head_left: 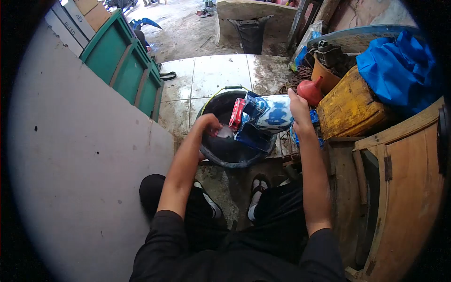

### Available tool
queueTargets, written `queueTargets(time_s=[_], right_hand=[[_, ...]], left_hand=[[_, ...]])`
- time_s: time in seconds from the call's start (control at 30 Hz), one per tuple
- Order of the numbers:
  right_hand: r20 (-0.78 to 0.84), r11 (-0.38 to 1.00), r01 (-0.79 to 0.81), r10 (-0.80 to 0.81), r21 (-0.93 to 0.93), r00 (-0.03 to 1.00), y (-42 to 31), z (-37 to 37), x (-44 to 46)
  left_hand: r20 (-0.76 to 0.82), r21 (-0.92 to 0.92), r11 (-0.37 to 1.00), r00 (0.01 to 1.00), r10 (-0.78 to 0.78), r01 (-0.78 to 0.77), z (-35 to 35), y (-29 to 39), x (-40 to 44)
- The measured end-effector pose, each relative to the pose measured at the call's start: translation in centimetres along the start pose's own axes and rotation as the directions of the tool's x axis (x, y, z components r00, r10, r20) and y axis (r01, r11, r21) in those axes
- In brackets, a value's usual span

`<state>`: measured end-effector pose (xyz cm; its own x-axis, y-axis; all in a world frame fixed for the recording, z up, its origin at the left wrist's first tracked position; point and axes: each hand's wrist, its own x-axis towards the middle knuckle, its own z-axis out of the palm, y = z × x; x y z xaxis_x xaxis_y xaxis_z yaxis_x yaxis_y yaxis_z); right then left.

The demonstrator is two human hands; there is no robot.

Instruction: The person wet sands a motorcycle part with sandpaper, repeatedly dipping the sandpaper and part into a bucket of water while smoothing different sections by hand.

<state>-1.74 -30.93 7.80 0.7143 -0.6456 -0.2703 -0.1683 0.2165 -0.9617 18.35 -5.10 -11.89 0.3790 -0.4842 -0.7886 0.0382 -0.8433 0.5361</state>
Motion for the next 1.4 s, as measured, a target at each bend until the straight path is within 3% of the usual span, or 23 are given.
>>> queueTargets(time_s=[0.03, 0.07, 0.13, 0.23, 0.27, 0.3, 0.37, 0.43, 0.47, 0.57, 0.63, 0.7, 0.83, 0.87, 0.93, 1.0, 1.03, 1.07, 1.1, 1.17, 1.3, 1.37, 1.4], right_hand=[[0.003, 1.0, 0.003, -0.003, -0.022, 1.0, 0.1, -0.1, 0.1], [0.006, 1.0, 0.005, -0.004, -0.018, 1.0, 0.2, -0.2, 0.1], [0.001, 1.0, 0.022, -0.022, -0.02, 1.0, 0.6, -0.3, 0.3], [-0.004, 0.992, 0.058, -0.059, -0.113, 0.998, 1.5, -1.0, 1.3], [-0.003, 0.992, 0.058, -0.059, -0.11, 0.998, 1.1, -0.7, 0.7], [-0.022, 0.995, 0.047, -0.049, -0.084, 0.999, 0.3, -0.3, -0.3], [-0.037, 0.998, 0.037, -0.039, -0.053, 0.999, 0.0, 0.0, -0.6], [-0.031, 0.995, 0.035, -0.038, -0.09, 0.999, 0.7, -0.4, 0.5], [-0.031, 0.995, 0.037, -0.04, -0.089, 0.999, 1.1, -0.5, 0.9], [-0.027, 0.992, 0.057, -0.061, -0.116, 0.998, 1.4, -0.8, 1.2], [-0.034, 0.992, 0.051, -0.055, -0.118, 0.998, 1.2, -0.7, 0.9], [-0.035, 0.994, 0.073, -0.076, -0.08, 0.996, 1.4, -0.7, 1.0], [-0.045, 0.997, 0.073, -0.074, -0.039, 0.996, -0.5, -0.1, -0.7], [-0.047, 0.996, 0.074, -0.076, -0.04, 0.996, -0.3, -0.2, -0.5], [-0.046, 0.986, 0.104, -0.111, -0.127, 0.993, 0.4, -0.8, 0.4], [-0.036, 0.977, 0.078, -0.087, -0.199, 0.996, 0.3, -1.1, 0.8], [-0.027, 0.962, 0.051, -0.06, -0.268, 0.998, 0.3, -1.2, 0.8], [-0.007, 0.986, 0.058, -0.06, -0.153, 0.998, 0.2, -1.0, 0.3], [-0.012, 0.985, 0.062, -0.065, -0.158, 0.998, -0.5, -0.7, -0.4], [-0.077, 0.976, 0.049, -0.067, -0.212, 0.995, -2.0, -0.2, -1.9], [-0.045, 0.974, 0.034, -0.045, -0.222, 0.998, -1.4, -0.6, -1.0], [-0.039, 0.984, 0.117, -0.123, -0.136, 0.992, -1.1, -0.3, -1.2], [-0.039, 0.985, 0.112, -0.118, -0.13, 0.992, -1.0, -0.2, -1.2]], left_hand=[[0.023, 0.053, 0.998, 0.999, 0.023, -0.024, -1.3, 2.4, -3.2], [0.007, -0.023, 1.0, 1.0, 0.002, -0.002, -2.1, 3.9, -5.5], [-0.034, 0.125, 0.991, 0.998, 0.062, -0.057, -4.9, 6.0, -6.7], [-0.204, 0.247, 0.966, 0.97, 0.131, -0.078, -6.5, 12.0, -14.7], [-0.176, 0.504, 0.855, 0.954, 0.241, -0.122, -7.1, 13.2, -15.8], [-0.301, 0.479, 0.878, 0.934, 0.193, -0.027, -6.3, 15.4, -18.7], [-0.365, 0.569, 0.822, 0.894, 0.259, -0.006, -5.7, 17.1, -19.2], [-0.377, 0.776, 0.629, 0.834, 0.403, 0.046, -3.6, 19.1, -20.5], [-0.429, 0.725, 0.683, 0.832, 0.352, 0.085, -2.5, 20.1, -21.4], [-0.528, 0.731, 0.66, 0.758, 0.382, 0.177, -0.7, 21.3, -20.8], [-0.531, 0.73, 0.652, 0.771, 0.352, 0.206, -0.9, 21.4, -20.5], [-0.611, 0.625, 0.742, 0.744, 0.27, 0.243, -1.4, 20.3, -19.6], [-0.633, 0.452, 0.859, 0.765, 0.121, 0.239, -1.9, 12.5, -11.9], [-0.566, 0.488, 0.851, 0.813, 0.14, 0.194, -1.4, 9.1, -7.9], [-0.342, 0.092, 0.992, 0.939, -0.048, 0.084, 1.2, 4.1, -2.2], [-0.182, -0.358, 0.93, 0.971, -0.157, 0.083, 4.6, -1.0, 3.7], [-0.124, -0.387, 0.91, 0.97, -0.21, 0.147, 6.3, -1.3, 3.4], [-0.064, -0.407, 0.889, 0.964, -0.258, 0.211, 7.5, -1.3, 3.4], [0.081, -0.435, 0.834, 0.937, -0.341, 0.341, 8.3, -7.7, 14.4], [-0.197, -0.672, 0.711, 0.874, -0.444, 0.21, 10.5, -9.8, 16.2], [-0.401, -0.534, 0.821, 0.795, -0.456, 0.202, 11.4, -8.0, 14.9], [-0.447, -0.319, 0.914, 0.81, -0.379, 0.252, 10.8, -7.0, 13.2], [-0.451, -0.12, 0.957, 0.844, -0.29, 0.265, 10.1, -6.5, 12.0]])
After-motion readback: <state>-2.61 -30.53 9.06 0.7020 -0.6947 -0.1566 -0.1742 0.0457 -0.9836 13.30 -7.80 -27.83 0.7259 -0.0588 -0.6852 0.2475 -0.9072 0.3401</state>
